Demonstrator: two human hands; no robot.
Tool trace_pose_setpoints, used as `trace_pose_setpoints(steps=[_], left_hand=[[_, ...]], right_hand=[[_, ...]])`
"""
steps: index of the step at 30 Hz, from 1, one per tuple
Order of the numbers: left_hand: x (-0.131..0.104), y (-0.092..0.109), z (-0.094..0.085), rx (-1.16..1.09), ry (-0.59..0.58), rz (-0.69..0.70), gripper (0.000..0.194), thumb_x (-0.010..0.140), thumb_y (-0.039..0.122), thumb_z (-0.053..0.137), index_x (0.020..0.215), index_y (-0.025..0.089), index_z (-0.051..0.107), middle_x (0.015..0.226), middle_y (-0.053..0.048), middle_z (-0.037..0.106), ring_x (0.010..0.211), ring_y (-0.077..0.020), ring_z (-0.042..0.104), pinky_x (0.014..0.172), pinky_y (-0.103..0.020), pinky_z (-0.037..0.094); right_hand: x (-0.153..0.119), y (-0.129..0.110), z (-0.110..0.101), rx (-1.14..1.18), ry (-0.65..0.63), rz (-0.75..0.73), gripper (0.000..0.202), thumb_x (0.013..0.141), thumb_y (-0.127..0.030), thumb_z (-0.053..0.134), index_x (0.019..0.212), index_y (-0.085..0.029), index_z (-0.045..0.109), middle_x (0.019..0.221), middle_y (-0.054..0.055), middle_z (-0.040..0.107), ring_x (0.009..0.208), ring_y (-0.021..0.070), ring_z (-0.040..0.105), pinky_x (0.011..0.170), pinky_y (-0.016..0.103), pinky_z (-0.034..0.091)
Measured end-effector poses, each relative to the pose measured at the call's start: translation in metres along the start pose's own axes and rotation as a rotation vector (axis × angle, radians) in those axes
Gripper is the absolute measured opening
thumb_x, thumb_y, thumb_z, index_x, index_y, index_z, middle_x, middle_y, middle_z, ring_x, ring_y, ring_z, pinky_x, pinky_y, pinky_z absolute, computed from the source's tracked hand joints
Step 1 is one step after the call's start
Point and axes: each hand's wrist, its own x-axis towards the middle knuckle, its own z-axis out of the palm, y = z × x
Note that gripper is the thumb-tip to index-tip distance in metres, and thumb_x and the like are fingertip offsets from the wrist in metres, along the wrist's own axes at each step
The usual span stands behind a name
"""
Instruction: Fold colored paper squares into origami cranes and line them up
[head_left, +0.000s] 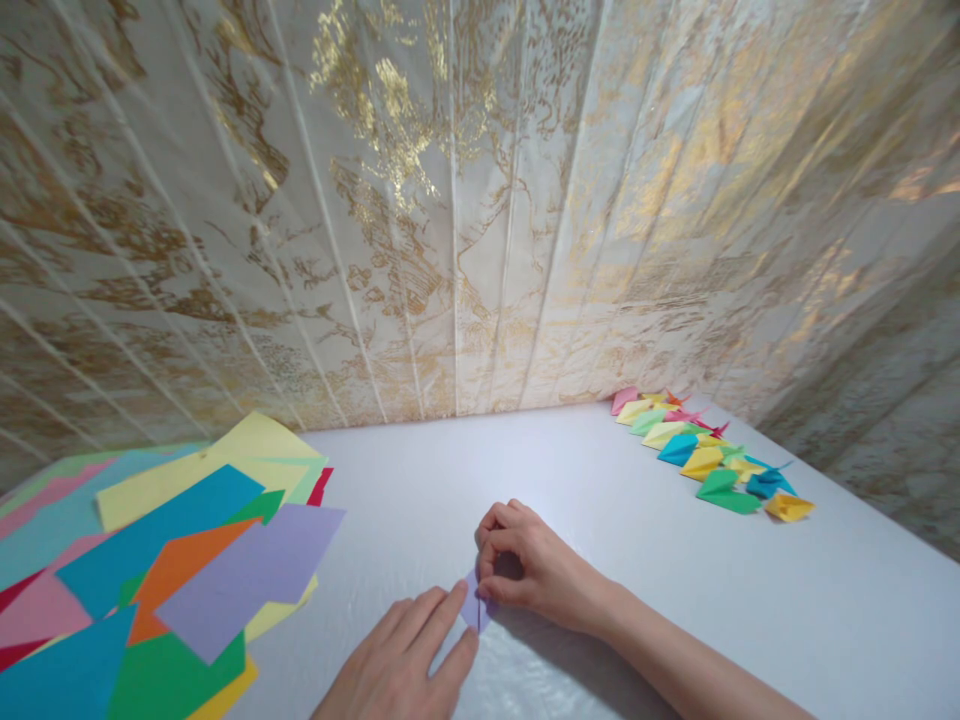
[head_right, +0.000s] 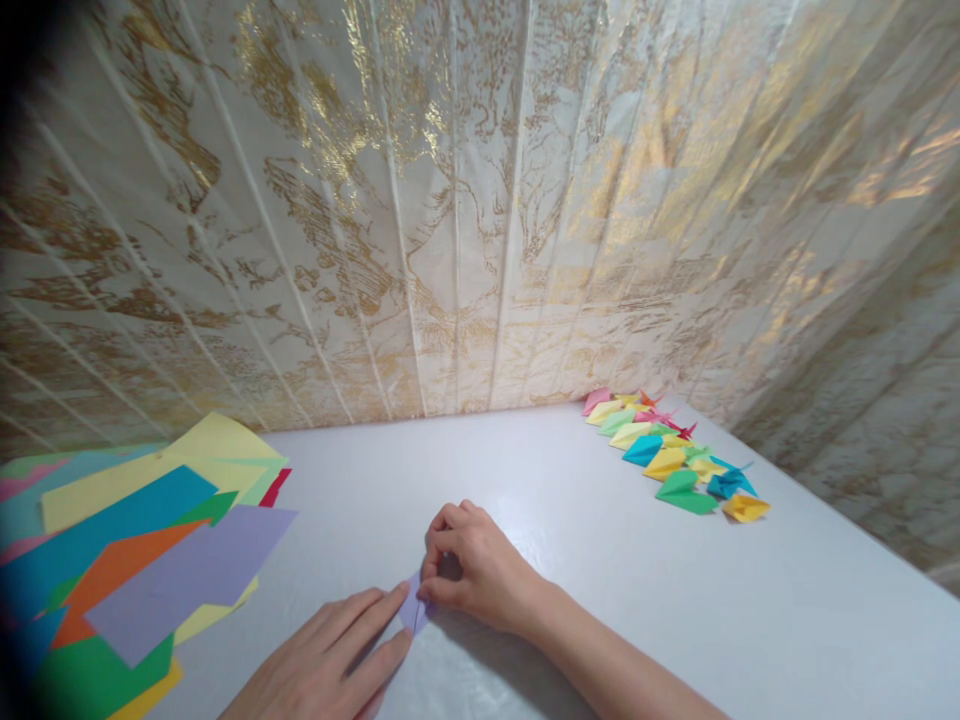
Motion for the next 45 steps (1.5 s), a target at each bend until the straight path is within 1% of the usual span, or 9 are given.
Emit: trace_pose_setpoints(steps=[5,13,24,27,32,35,39,41,45], left_hand=[[0.0,0.001,0.002,-0.003,0.009,-0.006,0.042,0.096,0.021,0.05,0.137,0.028,0.053,0.131,-0.006,0.067,0.113,-0.0229,0.063,0.093,-0.034,0.052],[-0.003,0.002,0.003,-0.014,-0.017,-0.022,0.041,0.094,0.02,0.051,0.135,0.028,0.055,0.134,-0.007,0.064,0.117,-0.0246,0.061,0.096,-0.036,0.052],[0.003,0.003,-0.005,-0.061,-0.093,-0.043,0.042,0.091,0.02,0.055,0.133,0.027,0.056,0.135,-0.009,0.064,0.117,-0.0268,0.062,0.096,-0.04,0.053],[0.004,0.002,-0.009,-0.085,-0.075,-0.046,0.043,0.09,0.019,0.056,0.132,0.026,0.056,0.132,-0.009,0.065,0.116,-0.0261,0.061,0.096,-0.038,0.052],[0.006,-0.001,-0.015,-0.141,0.018,-0.028,0.039,0.088,0.016,0.056,0.126,0.024,0.06,0.139,-0.009,0.059,0.126,-0.0271,0.053,0.101,-0.038,0.05],[0.008,-0.001,-0.017,-0.219,-0.01,-0.045,0.044,0.084,0.011,0.054,0.126,0.025,0.059,0.146,-0.008,0.054,0.132,-0.0268,0.049,0.105,-0.04,0.047],[0.011,-0.001,-0.016,-0.297,-0.031,-0.111,0.053,0.077,0.004,0.054,0.125,0.025,0.059,0.151,-0.009,0.048,0.138,-0.0281,0.043,0.11,-0.044,0.043],[0.012,-0.001,-0.018,-0.309,-0.038,-0.101,0.056,0.075,0.003,0.054,0.125,0.025,0.059,0.153,-0.009,0.046,0.138,-0.029,0.043,0.11,-0.045,0.044],[0.013,-0.004,-0.02,-0.284,-0.048,-0.037,0.061,0.071,0.002,0.053,0.128,0.024,0.057,0.155,-0.008,0.045,0.137,-0.0301,0.045,0.107,-0.047,0.047]], right_hand=[[0.0,-0.001,0.0,0.008,0.005,0.003,0.016,0.073,-0.01,0.082,0.072,-0.019,0.069,0.089,0.0,0.061,0.091,0.0181,0.055,0.086,0.032,0.039],[-0.001,0.0,0.002,0.018,0.013,0.013,0.016,0.073,-0.008,0.08,0.071,-0.019,0.069,0.091,0.0,0.061,0.092,0.0182,0.055,0.087,0.032,0.039],[-0.001,0.0,0.002,0.014,0.022,0.005,0.017,0.074,-0.005,0.078,0.073,-0.017,0.067,0.09,0.0,0.061,0.092,0.0174,0.055,0.087,0.032,0.039],[-0.001,0.0,0.002,0.005,0.021,0.002,0.016,0.075,-0.006,0.079,0.073,-0.018,0.067,0.091,0.0,0.061,0.092,0.0176,0.055,0.087,0.033,0.038],[-0.001,0.002,0.003,-0.015,0.033,-0.007,0.017,0.076,-0.006,0.077,0.077,-0.018,0.066,0.09,0.0,0.06,0.09,0.0175,0.053,0.084,0.032,0.038],[-0.002,0.001,0.002,-0.014,0.035,0.011,0.019,0.077,-0.005,0.076,0.081,-0.018,0.063,0.088,-0.001,0.06,0.088,0.0173,0.052,0.084,0.032,0.038],[-0.006,-0.004,-0.001,-0.02,0.026,0.035,0.034,0.068,-0.007,0.082,0.091,-0.018,0.059,0.094,0.0,0.06,0.091,0.0193,0.05,0.087,0.035,0.038],[-0.008,-0.006,0.0,-0.03,0.028,0.058,0.04,0.065,-0.008,0.083,0.093,-0.019,0.057,0.097,0.0,0.059,0.092,0.0204,0.049,0.086,0.035,0.039],[-0.009,-0.008,0.001,-0.027,0.016,0.088,0.038,0.066,-0.007,0.079,0.093,-0.019,0.055,0.097,0.0,0.059,0.092,0.0208,0.048,0.085,0.035,0.039]])
